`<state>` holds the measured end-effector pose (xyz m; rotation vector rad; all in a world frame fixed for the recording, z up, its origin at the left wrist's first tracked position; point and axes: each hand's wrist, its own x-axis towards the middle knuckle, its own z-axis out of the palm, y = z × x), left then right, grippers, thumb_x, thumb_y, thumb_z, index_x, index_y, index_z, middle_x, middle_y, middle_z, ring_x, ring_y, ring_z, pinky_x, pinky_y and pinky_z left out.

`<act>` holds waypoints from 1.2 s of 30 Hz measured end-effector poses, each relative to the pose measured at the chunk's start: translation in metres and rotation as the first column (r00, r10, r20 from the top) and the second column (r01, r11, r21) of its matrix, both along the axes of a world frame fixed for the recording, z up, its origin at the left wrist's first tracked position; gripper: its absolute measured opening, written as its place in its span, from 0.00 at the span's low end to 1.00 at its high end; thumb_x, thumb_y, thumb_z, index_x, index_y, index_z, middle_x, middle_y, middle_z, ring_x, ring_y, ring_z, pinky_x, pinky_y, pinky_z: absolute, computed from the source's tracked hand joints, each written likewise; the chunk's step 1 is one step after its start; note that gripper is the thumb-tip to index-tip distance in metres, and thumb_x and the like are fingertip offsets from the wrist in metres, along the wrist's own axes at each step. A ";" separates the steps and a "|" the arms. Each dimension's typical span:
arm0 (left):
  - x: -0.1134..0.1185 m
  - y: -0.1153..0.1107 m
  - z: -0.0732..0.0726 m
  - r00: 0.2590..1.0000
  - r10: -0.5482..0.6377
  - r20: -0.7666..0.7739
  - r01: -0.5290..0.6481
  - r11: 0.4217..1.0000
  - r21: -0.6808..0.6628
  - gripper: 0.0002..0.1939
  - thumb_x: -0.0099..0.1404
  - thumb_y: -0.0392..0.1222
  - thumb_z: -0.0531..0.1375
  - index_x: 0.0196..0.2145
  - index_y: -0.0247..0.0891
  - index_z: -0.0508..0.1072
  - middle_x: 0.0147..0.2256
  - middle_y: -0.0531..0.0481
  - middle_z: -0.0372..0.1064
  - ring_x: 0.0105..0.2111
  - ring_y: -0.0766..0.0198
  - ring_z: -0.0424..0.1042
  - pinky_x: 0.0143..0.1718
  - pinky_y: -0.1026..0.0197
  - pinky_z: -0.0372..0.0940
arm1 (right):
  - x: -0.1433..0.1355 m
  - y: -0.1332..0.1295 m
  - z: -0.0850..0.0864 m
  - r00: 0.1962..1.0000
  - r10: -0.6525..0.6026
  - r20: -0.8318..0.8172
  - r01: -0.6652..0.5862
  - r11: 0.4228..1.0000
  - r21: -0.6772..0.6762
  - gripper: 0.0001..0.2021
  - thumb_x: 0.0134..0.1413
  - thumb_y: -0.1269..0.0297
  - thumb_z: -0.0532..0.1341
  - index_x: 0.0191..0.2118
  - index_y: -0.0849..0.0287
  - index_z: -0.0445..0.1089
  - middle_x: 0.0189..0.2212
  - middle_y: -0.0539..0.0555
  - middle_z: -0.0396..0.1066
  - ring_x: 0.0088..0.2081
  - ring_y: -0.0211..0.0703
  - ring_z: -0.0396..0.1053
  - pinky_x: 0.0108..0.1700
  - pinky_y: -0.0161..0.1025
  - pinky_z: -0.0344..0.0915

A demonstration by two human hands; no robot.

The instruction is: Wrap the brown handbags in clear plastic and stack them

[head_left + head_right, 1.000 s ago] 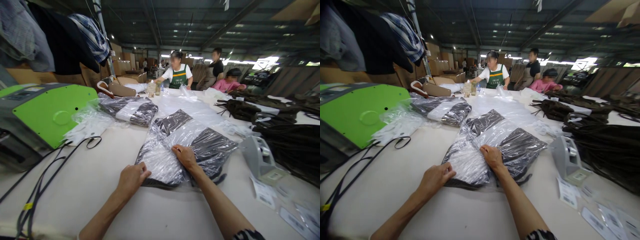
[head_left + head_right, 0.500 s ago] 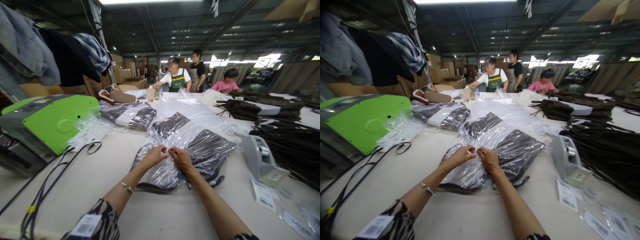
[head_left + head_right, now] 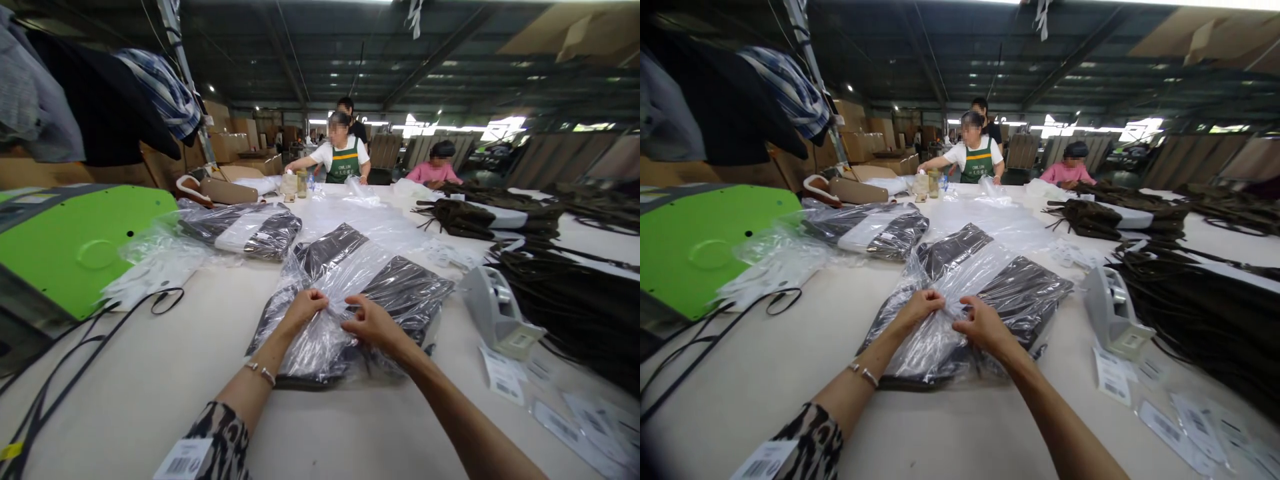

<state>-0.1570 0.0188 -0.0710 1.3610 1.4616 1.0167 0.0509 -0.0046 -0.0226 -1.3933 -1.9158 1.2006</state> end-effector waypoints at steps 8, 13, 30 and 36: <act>0.004 0.001 -0.004 0.996 0.090 -0.023 -0.089 0.996 0.032 0.06 0.47 0.41 0.63 0.23 0.36 0.72 0.22 0.54 0.69 0.26 0.65 0.66 0.31 0.62 0.59 | 0.061 -0.057 -0.017 0.972 -0.154 0.178 0.128 0.980 0.151 0.20 0.50 0.63 0.58 0.51 0.57 0.67 0.23 0.46 0.72 0.27 0.42 0.71 0.31 0.36 0.64; 0.004 0.000 -0.003 0.995 0.092 -0.029 -0.091 0.995 0.039 0.08 0.48 0.44 0.63 0.23 0.37 0.70 0.20 0.56 0.66 0.23 0.66 0.64 0.29 0.63 0.56 | 0.072 -0.080 -0.024 0.934 -0.277 0.226 0.197 0.926 0.322 0.20 0.46 0.63 0.62 0.48 0.54 0.67 0.32 0.50 0.73 0.30 0.44 0.72 0.35 0.39 0.66; -0.006 -0.012 0.005 0.983 -0.030 0.179 0.023 0.999 0.040 0.21 0.49 0.57 0.64 0.29 0.36 0.71 0.22 0.56 0.63 0.23 0.70 0.58 0.27 0.65 0.54 | 0.070 -0.094 -0.013 0.930 -0.245 0.273 0.016 0.770 0.638 0.11 0.64 0.61 0.53 0.33 0.55 0.70 0.34 0.55 0.73 0.39 0.47 0.70 0.44 0.43 0.64; -0.002 -0.009 -0.001 0.995 0.012 0.103 -0.016 0.999 0.033 0.19 0.51 0.57 0.62 0.24 0.38 0.66 0.20 0.56 0.62 0.21 0.69 0.57 0.27 0.64 0.54 | 0.073 -0.094 -0.023 0.867 -0.372 0.332 0.151 0.830 0.536 0.10 0.63 0.55 0.54 0.36 0.52 0.68 0.28 0.51 0.74 0.29 0.46 0.71 0.32 0.40 0.62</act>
